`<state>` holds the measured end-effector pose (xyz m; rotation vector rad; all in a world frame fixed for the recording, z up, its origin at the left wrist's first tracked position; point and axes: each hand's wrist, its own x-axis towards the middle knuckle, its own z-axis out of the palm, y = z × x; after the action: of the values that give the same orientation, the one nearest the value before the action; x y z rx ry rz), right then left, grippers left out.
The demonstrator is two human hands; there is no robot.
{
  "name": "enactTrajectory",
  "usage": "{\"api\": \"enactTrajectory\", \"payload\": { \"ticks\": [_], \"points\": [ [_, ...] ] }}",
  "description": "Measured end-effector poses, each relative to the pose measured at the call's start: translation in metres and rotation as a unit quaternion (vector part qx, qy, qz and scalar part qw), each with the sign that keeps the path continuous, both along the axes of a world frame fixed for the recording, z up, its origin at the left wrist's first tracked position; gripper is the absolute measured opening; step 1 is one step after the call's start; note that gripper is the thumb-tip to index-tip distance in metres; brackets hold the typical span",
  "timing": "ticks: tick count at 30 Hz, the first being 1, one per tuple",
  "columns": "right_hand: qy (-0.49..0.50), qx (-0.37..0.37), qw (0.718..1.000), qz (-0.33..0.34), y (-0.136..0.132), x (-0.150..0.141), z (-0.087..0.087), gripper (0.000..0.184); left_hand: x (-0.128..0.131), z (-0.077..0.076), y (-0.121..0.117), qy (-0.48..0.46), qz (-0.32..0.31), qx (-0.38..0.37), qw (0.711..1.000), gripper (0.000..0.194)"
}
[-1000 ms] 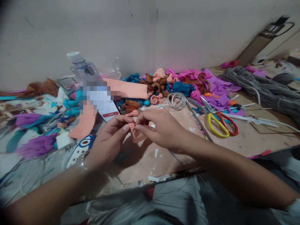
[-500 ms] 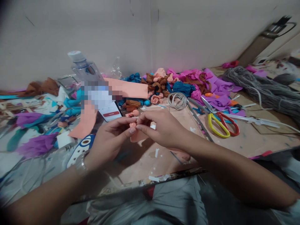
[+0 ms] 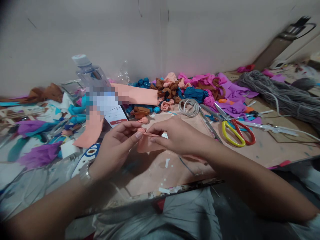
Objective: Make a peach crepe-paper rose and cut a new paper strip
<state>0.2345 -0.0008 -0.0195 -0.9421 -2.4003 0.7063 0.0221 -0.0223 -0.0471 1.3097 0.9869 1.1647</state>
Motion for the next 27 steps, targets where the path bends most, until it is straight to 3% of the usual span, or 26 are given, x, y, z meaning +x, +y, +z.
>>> {"api": "enactTrajectory", "payload": {
  "ticks": [6,17,27],
  "points": [
    [-0.039,-0.003,0.999,0.008,0.0009,0.0025,0.0033,0.022,0.0007,0.0003,0.0008,0.012,0.004,0.003,1.000,0.025],
    [-0.025,0.014,1.000,-0.006,0.0033,0.0048,0.0042,0.020,0.0007,0.0026,0.0013,0.012,0.003,-0.002,1.000,0.025],
    [-0.004,-0.005,1.000,-0.016,0.0019,0.0019,0.0036,0.017,-0.0013,-0.0015,0.0006,-0.012,-0.037,-0.014,0.999,0.025]
  ]
}}
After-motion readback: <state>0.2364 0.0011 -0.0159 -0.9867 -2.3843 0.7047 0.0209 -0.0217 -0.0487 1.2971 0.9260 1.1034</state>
